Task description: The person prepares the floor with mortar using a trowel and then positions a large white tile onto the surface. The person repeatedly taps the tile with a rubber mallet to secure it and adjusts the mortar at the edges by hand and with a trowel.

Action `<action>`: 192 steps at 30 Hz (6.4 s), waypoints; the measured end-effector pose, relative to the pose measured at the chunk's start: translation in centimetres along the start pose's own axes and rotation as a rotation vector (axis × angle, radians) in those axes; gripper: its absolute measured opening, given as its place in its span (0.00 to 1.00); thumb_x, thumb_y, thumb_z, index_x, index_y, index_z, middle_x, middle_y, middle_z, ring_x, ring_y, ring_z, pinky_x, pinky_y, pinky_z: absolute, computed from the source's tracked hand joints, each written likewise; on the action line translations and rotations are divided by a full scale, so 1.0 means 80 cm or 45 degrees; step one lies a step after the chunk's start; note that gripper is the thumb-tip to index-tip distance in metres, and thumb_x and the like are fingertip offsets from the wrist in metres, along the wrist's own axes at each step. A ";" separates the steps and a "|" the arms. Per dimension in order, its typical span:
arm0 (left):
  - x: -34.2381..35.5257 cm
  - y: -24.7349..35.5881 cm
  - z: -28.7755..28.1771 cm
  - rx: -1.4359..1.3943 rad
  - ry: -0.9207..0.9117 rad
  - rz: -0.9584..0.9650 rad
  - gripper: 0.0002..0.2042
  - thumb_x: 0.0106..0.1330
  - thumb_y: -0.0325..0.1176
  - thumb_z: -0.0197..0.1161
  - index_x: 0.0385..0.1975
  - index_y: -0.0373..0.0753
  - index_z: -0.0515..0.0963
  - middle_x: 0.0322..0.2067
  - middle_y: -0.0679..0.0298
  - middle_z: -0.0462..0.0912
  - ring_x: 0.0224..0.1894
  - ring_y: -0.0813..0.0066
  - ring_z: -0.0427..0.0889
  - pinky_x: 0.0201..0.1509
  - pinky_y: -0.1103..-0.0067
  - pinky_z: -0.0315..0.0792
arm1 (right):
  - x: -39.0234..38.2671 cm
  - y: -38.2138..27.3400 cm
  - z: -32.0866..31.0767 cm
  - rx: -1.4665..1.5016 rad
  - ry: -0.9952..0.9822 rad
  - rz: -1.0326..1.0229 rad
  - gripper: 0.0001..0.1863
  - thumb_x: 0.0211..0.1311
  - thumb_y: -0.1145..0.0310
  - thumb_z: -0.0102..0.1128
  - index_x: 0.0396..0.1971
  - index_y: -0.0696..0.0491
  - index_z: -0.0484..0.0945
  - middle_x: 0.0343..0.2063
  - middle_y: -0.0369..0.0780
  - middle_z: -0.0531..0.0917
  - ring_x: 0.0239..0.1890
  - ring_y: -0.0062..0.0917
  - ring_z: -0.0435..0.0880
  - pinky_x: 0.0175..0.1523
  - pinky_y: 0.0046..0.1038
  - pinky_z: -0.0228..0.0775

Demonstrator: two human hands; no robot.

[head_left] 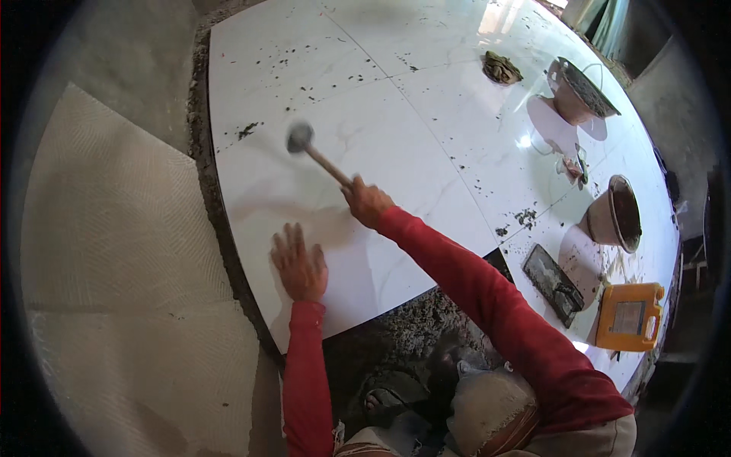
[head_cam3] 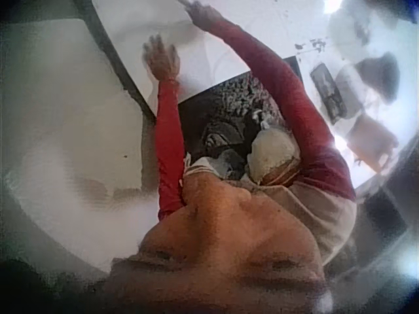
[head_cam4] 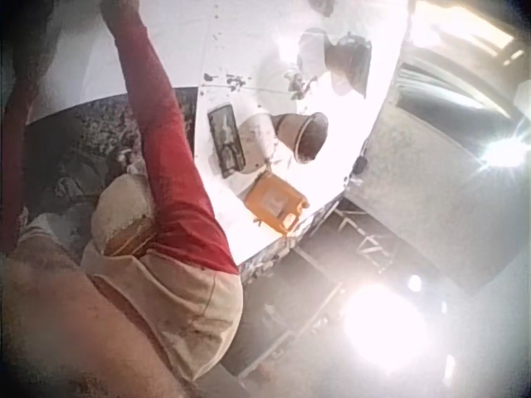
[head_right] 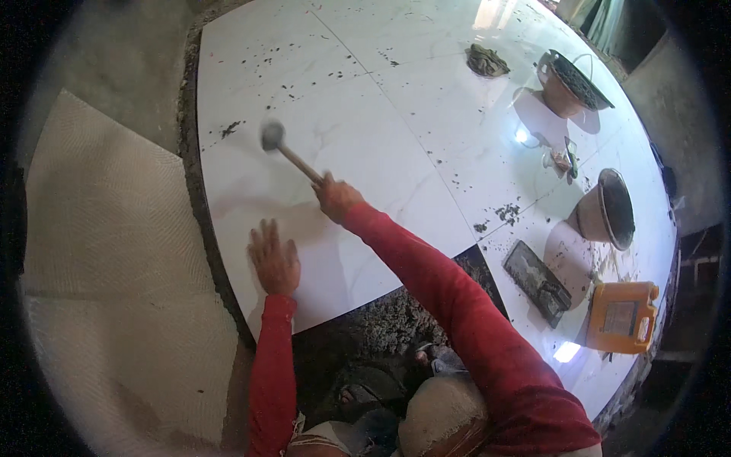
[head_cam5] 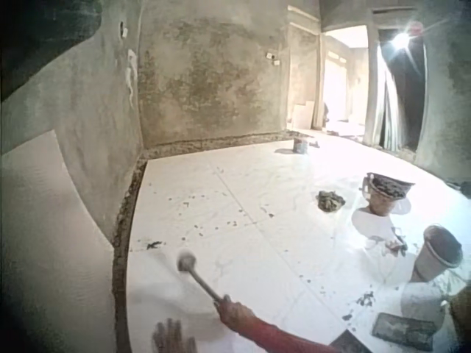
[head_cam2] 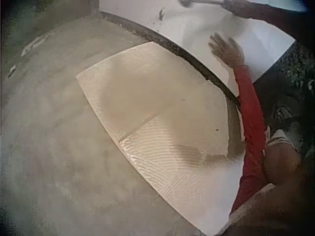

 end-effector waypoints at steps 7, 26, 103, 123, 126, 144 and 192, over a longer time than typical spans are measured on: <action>0.018 0.035 0.001 -0.137 -0.016 0.133 0.34 0.67 0.46 0.54 0.70 0.41 0.54 0.71 0.58 0.55 0.73 0.55 0.51 0.74 0.56 0.47 | -0.005 -0.021 -0.057 0.124 0.266 -0.105 0.18 0.73 0.54 0.44 0.40 0.57 0.64 0.14 0.54 0.77 0.18 0.56 0.77 0.24 0.52 0.68; 0.002 0.018 -0.007 -0.242 0.032 0.179 0.31 0.69 0.42 0.52 0.70 0.40 0.55 0.71 0.57 0.55 0.73 0.58 0.53 0.74 0.59 0.48 | -0.110 -0.012 -0.080 0.238 0.314 -0.116 0.17 0.71 0.55 0.48 0.38 0.56 0.63 0.13 0.54 0.76 0.19 0.55 0.77 0.24 0.54 0.66; -0.046 -0.010 -0.012 -0.250 0.106 -0.020 0.29 0.72 0.43 0.47 0.71 0.40 0.54 0.72 0.57 0.53 0.74 0.61 0.51 0.75 0.58 0.45 | -0.369 0.088 -0.103 -0.079 0.029 -0.026 0.14 0.70 0.61 0.50 0.46 0.56 0.72 0.17 0.47 0.77 0.19 0.40 0.82 0.25 0.35 0.70; -0.058 0.088 -0.009 -0.142 0.011 0.193 0.30 0.71 0.41 0.47 0.72 0.40 0.52 0.73 0.61 0.52 0.74 0.61 0.49 0.75 0.60 0.46 | -0.390 0.086 -0.122 0.249 -0.017 0.232 0.13 0.66 0.64 0.57 0.43 0.55 0.67 0.17 0.49 0.78 0.21 0.51 0.80 0.26 0.43 0.72; -0.043 0.075 -0.017 -0.113 0.023 0.172 0.30 0.71 0.42 0.46 0.72 0.40 0.52 0.73 0.61 0.52 0.74 0.61 0.49 0.75 0.61 0.46 | -0.363 0.037 -0.151 0.206 -0.088 0.237 0.13 0.65 0.63 0.57 0.42 0.55 0.67 0.19 0.51 0.79 0.22 0.52 0.80 0.26 0.45 0.71; -0.049 0.070 -0.014 -0.158 0.011 0.141 0.29 0.72 0.41 0.47 0.71 0.41 0.53 0.72 0.61 0.53 0.74 0.59 0.51 0.75 0.58 0.46 | -0.381 0.036 -0.152 0.210 -0.031 0.142 0.14 0.68 0.61 0.55 0.43 0.57 0.68 0.14 0.50 0.76 0.19 0.49 0.80 0.24 0.44 0.69; -0.047 0.074 -0.002 -0.232 0.046 0.198 0.29 0.70 0.41 0.47 0.70 0.41 0.56 0.71 0.59 0.55 0.73 0.60 0.53 0.73 0.58 0.48 | -0.346 -0.018 -0.189 0.320 0.125 0.065 0.15 0.67 0.64 0.58 0.47 0.56 0.68 0.17 0.49 0.77 0.19 0.46 0.80 0.25 0.42 0.70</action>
Point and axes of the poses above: each hand's wrist, its own x-axis towards the middle knuckle, its own z-axis out of the palm, y = z × x, the point moved 6 cm from there along x, towards the middle knuckle
